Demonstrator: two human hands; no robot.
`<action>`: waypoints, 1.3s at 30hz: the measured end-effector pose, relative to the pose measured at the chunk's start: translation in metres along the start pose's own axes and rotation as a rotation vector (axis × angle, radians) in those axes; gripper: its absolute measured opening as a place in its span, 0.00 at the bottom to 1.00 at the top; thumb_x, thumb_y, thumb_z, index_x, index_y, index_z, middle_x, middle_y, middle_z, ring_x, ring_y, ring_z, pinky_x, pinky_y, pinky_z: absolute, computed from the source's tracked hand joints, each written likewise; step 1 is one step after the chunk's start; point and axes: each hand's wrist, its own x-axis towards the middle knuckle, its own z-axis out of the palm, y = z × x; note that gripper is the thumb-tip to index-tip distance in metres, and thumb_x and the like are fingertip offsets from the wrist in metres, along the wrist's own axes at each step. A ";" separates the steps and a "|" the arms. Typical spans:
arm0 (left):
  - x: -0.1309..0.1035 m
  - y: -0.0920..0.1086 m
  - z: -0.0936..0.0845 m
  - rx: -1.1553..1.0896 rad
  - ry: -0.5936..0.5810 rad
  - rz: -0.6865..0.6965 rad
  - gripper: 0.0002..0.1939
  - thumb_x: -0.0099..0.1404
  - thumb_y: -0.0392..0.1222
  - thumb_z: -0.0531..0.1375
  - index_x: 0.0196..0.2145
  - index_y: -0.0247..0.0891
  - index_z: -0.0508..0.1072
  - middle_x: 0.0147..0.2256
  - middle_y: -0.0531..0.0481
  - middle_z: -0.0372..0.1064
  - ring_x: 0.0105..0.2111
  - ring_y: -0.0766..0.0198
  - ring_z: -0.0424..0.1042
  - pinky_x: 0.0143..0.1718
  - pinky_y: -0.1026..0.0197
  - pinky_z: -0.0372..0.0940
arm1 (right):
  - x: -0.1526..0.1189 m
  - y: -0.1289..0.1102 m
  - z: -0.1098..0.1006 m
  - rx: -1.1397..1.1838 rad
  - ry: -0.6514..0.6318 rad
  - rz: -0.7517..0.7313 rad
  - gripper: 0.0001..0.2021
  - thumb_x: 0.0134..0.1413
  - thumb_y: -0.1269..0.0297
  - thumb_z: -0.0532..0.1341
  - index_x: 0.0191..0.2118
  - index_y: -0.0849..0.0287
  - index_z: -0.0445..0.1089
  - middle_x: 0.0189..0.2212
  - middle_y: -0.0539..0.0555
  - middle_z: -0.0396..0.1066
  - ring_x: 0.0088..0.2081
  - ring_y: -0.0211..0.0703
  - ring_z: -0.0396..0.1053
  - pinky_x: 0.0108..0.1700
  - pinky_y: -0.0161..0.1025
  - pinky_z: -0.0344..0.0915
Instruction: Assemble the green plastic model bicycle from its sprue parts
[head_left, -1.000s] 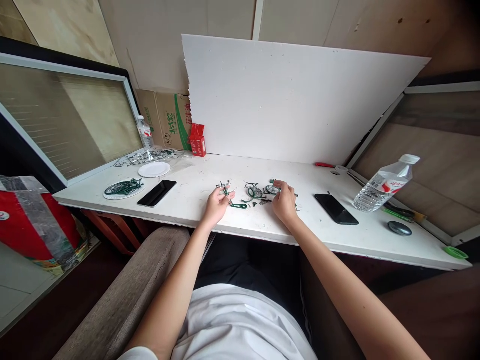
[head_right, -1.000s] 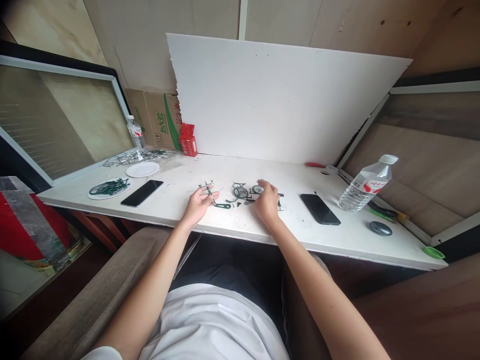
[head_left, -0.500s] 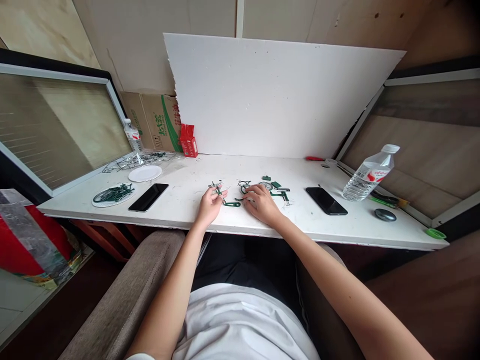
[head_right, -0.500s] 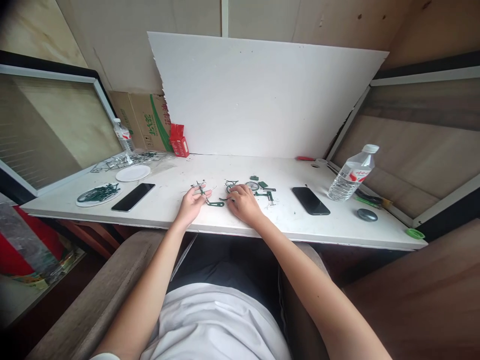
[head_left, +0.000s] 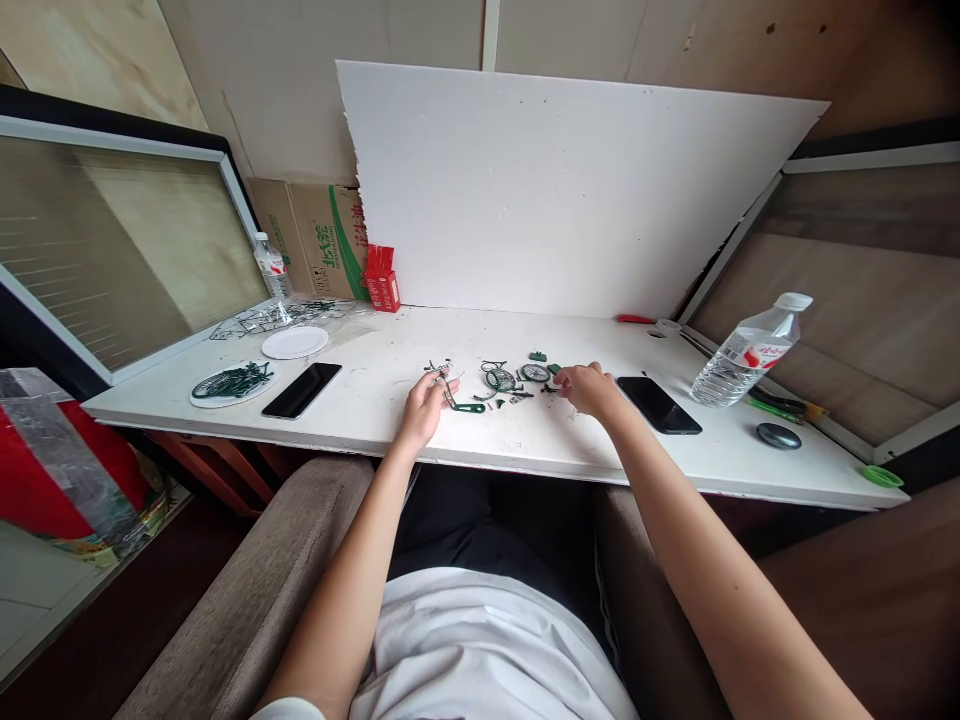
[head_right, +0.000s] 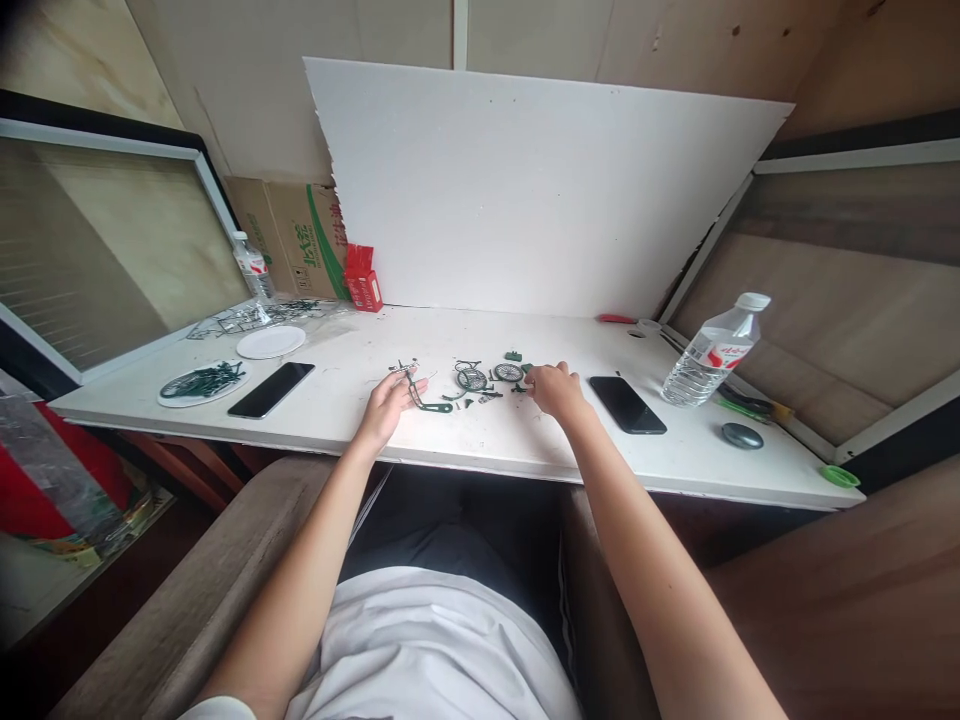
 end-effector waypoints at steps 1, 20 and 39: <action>0.000 0.000 0.000 -0.006 -0.003 0.005 0.21 0.74 0.51 0.62 0.57 0.36 0.73 0.55 0.33 0.77 0.57 0.47 0.78 0.59 0.49 0.70 | 0.003 0.000 0.000 0.009 -0.012 0.015 0.06 0.52 0.74 0.69 0.32 0.54 0.78 0.31 0.62 0.77 0.50 0.66 0.65 0.52 0.60 0.60; -0.003 0.012 0.002 -0.071 0.011 -0.072 0.32 0.77 0.63 0.52 0.62 0.31 0.71 0.50 0.31 0.80 0.55 0.47 0.79 0.57 0.49 0.71 | -0.045 -0.145 0.037 1.236 -0.025 -0.296 0.13 0.60 0.50 0.68 0.41 0.55 0.73 0.41 0.56 0.80 0.44 0.48 0.77 0.48 0.44 0.71; -0.003 0.011 0.001 -0.066 -0.029 -0.053 0.34 0.76 0.64 0.54 0.61 0.29 0.71 0.50 0.28 0.80 0.56 0.42 0.79 0.57 0.47 0.70 | -0.066 -0.155 0.060 1.216 0.081 -0.189 0.09 0.58 0.60 0.64 0.37 0.52 0.62 0.29 0.48 0.66 0.30 0.42 0.64 0.35 0.39 0.64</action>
